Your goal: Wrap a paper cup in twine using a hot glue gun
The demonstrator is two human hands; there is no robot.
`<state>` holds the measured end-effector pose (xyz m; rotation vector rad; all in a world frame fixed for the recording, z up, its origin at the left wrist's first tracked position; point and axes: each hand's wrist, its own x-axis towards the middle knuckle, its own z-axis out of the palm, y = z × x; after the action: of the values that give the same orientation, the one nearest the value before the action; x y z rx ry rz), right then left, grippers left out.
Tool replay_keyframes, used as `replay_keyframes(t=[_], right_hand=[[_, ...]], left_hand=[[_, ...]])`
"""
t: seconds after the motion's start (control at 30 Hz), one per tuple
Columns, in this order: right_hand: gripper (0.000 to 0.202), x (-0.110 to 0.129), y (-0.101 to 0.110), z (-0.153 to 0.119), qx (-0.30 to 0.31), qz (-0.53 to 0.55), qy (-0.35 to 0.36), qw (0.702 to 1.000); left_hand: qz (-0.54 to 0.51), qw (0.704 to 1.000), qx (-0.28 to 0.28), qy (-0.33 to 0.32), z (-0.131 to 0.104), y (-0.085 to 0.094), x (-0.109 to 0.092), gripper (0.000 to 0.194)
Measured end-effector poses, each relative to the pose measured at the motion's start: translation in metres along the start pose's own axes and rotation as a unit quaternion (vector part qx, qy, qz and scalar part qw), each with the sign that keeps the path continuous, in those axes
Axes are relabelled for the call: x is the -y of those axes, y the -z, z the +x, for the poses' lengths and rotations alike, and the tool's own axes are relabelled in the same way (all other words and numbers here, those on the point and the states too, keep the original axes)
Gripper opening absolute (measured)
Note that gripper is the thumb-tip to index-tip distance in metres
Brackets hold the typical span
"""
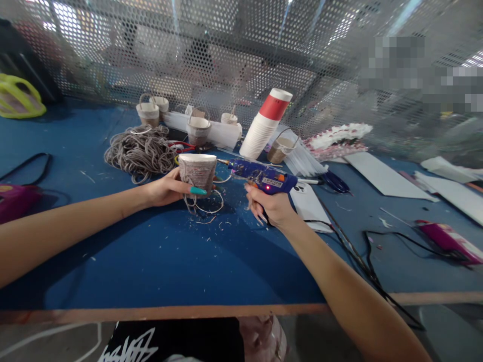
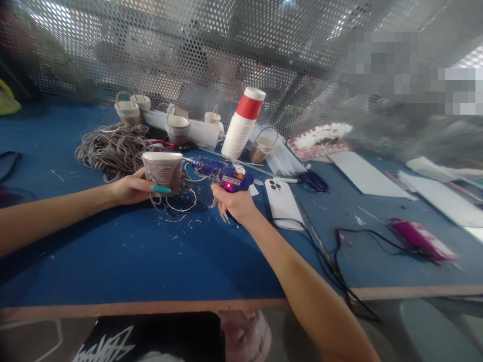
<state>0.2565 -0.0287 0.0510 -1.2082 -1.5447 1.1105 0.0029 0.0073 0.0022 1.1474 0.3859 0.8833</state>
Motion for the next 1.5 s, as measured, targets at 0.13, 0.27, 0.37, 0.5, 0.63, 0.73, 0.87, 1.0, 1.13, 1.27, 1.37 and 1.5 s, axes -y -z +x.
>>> replay_keyframes(t=[0.13, 0.27, 0.37, 0.5, 0.63, 0.73, 0.87, 1.0, 1.13, 1.27, 1.37, 1.5], right_hand=[[0.039, 0.0009, -0.0003, 0.0005, -0.007, -0.008, 0.001, 1.0], [0.043, 0.0008, -0.0002, 0.0, -0.001, -0.016, 0.003, 1.0], [0.039, 0.0001, -0.0007, -0.0007, 0.004, -0.007, -0.004, 1.0], [0.037, -0.0001, -0.0017, -0.0022, 0.003, -0.001, -0.006, 1.0], [0.045, 0.001, -0.0024, -0.0038, 0.017, -0.01, 0.0, 1.0], [0.054, 0.0018, -0.003, -0.0049, 0.038, -0.012, 0.007, 0.999], [0.06, 0.0021, -0.0037, -0.0063, 0.048, -0.014, 0.01, 0.999], [0.058, 0.0008, -0.0031, -0.0059, 0.038, -0.01, 0.01, 0.999], [0.051, -0.0031, -0.0013, -0.0031, 0.014, -0.008, 0.0, 1.0], [0.049, -0.0049, -0.0007, -0.001, 0.005, -0.007, -0.004, 1.0], [0.054, -0.0035, -0.0013, -0.0007, 0.009, -0.021, -0.002, 1.0], [0.05, -0.0041, 0.0005, 0.0029, 0.007, -0.071, -0.018, 0.997]], left_hand=[[0.009, 1.0, 0.013, 0.004, -0.0003, 0.0007, -0.0007, 0.056], [0.014, 1.0, 0.02, 0.003, -0.0005, 0.0009, -0.0012, 0.06], [0.012, 1.0, 0.016, 0.007, -0.0005, 0.0013, -0.0008, 0.06], [0.006, 1.0, 0.002, 0.012, -0.0002, 0.0013, -0.0003, 0.05], [-0.001, 1.0, -0.008, 0.008, 0.0012, -0.0008, -0.0002, 0.048], [-0.007, 1.0, -0.009, 0.003, 0.0023, -0.0026, 0.0001, 0.048], [-0.004, 1.0, -0.011, 0.007, 0.0023, -0.003, -0.0003, 0.047], [-0.001, 1.0, -0.009, 0.01, 0.001, -0.0014, -0.0015, 0.045], [-0.006, 1.0, 0.01, 0.009, 0.0007, 0.001, -0.0009, 0.044], [-0.008, 1.0, 0.012, 0.008, 0.0014, 0.003, 0.0007, 0.047], [0.006, 1.0, 0.013, 0.006, 0.0012, 0.0029, 0.0007, 0.048], [0.017, 1.0, 0.017, 0.009, 0.0002, 0.0007, -0.0007, 0.049]])
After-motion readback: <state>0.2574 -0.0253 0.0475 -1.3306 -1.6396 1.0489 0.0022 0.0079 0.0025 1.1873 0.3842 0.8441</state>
